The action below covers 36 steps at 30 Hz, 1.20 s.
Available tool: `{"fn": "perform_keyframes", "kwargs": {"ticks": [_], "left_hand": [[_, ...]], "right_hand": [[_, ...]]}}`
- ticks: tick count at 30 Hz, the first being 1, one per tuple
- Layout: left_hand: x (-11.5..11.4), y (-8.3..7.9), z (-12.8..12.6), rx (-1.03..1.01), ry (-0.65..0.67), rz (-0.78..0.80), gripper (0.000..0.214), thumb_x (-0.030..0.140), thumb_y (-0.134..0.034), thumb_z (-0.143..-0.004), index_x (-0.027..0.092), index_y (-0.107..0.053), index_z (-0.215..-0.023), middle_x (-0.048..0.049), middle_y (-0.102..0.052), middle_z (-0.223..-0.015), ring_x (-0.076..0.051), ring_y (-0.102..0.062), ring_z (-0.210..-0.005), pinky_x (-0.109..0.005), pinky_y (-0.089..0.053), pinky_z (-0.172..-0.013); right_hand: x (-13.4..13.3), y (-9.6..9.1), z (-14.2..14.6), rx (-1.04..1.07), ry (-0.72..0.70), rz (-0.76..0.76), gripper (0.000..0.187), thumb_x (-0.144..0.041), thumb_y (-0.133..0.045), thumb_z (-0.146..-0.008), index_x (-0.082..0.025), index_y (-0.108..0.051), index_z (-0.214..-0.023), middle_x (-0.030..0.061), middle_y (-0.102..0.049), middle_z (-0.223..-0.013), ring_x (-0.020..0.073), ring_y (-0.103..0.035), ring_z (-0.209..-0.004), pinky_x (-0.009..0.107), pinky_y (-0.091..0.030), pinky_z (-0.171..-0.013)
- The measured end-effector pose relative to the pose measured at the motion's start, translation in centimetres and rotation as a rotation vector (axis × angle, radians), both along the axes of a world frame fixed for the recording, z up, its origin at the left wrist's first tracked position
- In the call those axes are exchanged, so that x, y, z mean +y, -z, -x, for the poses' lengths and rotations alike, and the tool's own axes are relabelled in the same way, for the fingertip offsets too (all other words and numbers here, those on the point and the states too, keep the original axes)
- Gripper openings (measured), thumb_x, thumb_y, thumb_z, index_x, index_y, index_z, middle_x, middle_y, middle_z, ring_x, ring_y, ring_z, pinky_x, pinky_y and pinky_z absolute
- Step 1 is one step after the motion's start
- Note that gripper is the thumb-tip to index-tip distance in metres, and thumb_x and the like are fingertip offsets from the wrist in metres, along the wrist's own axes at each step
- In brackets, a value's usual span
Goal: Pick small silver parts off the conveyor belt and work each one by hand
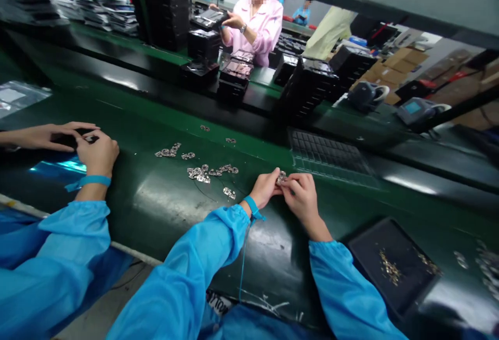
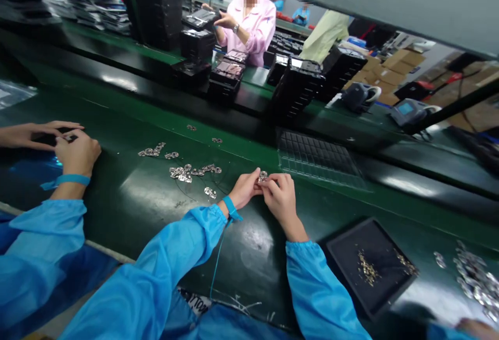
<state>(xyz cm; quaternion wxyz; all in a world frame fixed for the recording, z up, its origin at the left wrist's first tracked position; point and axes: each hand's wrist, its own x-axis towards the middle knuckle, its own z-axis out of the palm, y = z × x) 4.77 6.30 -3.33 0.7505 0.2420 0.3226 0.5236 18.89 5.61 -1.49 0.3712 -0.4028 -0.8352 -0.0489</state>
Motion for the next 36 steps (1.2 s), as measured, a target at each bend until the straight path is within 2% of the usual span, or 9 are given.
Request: {"fn": "perform_keyframes", "kwargs": {"ticks": [3, 5, 10, 12, 14, 18, 24, 30, 36], "left_hand": [[-0.6, 0.2, -0.1, 0.121, 0.076, -0.103, 0.036, 0.043, -0.073, -0.091, 0.007, -0.072, -0.094, -0.0086, -0.072, -0.085, -0.014, -0.070, -0.074, -0.024, -0.058, -0.070], [-0.9, 0.3, 0.0, 0.162, 0.110, -0.152, 0.032, 0.039, -0.073, -0.092, 0.007, -0.073, -0.095, -0.0083, -0.073, -0.086, -0.014, -0.071, -0.076, -0.024, -0.059, -0.072], [-1.5, 0.1, 0.0, 0.197, 0.239, -0.166, 0.024, 0.030, -0.069, -0.095, 0.007, -0.070, -0.103, -0.0133, -0.077, -0.093, -0.020, -0.076, -0.084, -0.034, -0.062, -0.084], [-1.5, 0.0, -0.1, 0.242, 0.287, -0.170, 0.024, 0.028, -0.072, -0.094, 0.008, -0.069, -0.107, -0.0136, -0.077, -0.094, -0.021, -0.077, -0.085, -0.036, -0.063, -0.085], [-1.6, -0.1, -0.1, 0.290, 0.312, -0.184, 0.025, 0.028, -0.074, -0.092, 0.009, -0.068, -0.107, -0.0122, -0.077, -0.093, -0.020, -0.077, -0.083, -0.036, -0.063, -0.085], [-1.7, -0.3, -0.4, 0.371, 0.304, -0.209, 0.022, 0.027, -0.074, -0.091, 0.011, -0.065, -0.103, -0.0093, -0.076, -0.090, -0.020, -0.078, -0.081, -0.035, -0.065, -0.083], [-2.1, -0.6, -1.0, 0.476, 0.258, -0.230, 0.015, 0.017, -0.068, -0.092, 0.012, -0.062, -0.105, -0.0073, -0.075, -0.093, -0.018, -0.077, -0.081, -0.033, -0.066, -0.082], [-2.0, -0.8, -1.3, 0.554, 0.278, -0.261, 0.015, 0.013, -0.063, -0.093, 0.012, -0.064, -0.107, -0.0068, -0.076, -0.094, -0.020, -0.077, -0.090, -0.038, -0.064, -0.089], [-2.2, -1.2, -1.4, 0.607, 0.296, -0.293, 0.015, 0.013, -0.063, -0.093, 0.010, -0.066, -0.107, -0.0062, -0.076, -0.090, -0.019, -0.077, -0.083, -0.033, -0.066, -0.080]], "right_hand": [[-1.5, 0.1, -0.9, -0.036, 0.036, 0.005, 0.011, -0.015, -0.065, -0.091, -0.026, -0.067, -0.087, 0.0073, -0.064, -0.101, 0.0259, -0.055, -0.098, 0.045, -0.048, -0.085], [-2.3, -0.3, -1.5, -0.044, 0.055, 0.033, 0.009, -0.018, -0.065, -0.091, -0.026, -0.069, -0.095, 0.0088, -0.064, -0.108, 0.0279, -0.055, -0.104, 0.048, -0.048, -0.089], [-3.8, -0.4, -3.2, 0.098, 0.083, 0.110, 0.031, -0.019, -0.061, -0.094, -0.027, -0.064, -0.124, 0.0110, -0.065, -0.126, 0.0300, -0.056, -0.120, 0.051, -0.046, -0.101], [-4.0, 0.1, -3.8, 0.129, 0.086, 0.139, 0.032, -0.019, -0.058, -0.097, -0.026, -0.062, -0.127, 0.0101, -0.068, -0.125, 0.0288, -0.060, -0.119, 0.049, -0.046, -0.102], [-4.1, 0.6, -4.2, 0.135, 0.082, 0.200, 0.025, -0.023, -0.058, -0.098, -0.025, -0.064, -0.122, 0.0086, -0.072, -0.116, 0.0271, -0.065, -0.111, 0.046, -0.048, -0.099], [-3.9, 0.9, -4.5, 0.152, 0.076, 0.320, 0.013, -0.026, -0.059, -0.099, -0.024, -0.067, -0.108, 0.0061, -0.072, -0.098, 0.0223, -0.068, -0.089, 0.036, -0.051, -0.079], [-4.5, 0.3, -4.9, 0.117, 0.113, 0.319, 0.014, -0.026, -0.056, -0.100, -0.023, -0.069, -0.095, 0.0054, -0.068, -0.091, 0.0192, -0.065, -0.079, 0.032, -0.049, -0.067], [-4.6, 0.4, -5.3, 0.117, 0.111, 0.369, 0.010, -0.025, -0.060, -0.098, -0.020, -0.068, -0.097, 0.0041, -0.063, -0.089, 0.0178, -0.061, -0.074, 0.030, -0.045, -0.063], [-4.6, 0.3, -5.3, 0.132, 0.121, 0.429, 0.011, -0.026, -0.058, -0.098, -0.018, -0.065, -0.095, 0.0033, -0.059, -0.087, 0.0167, -0.059, -0.076, 0.029, -0.043, -0.068]]}}
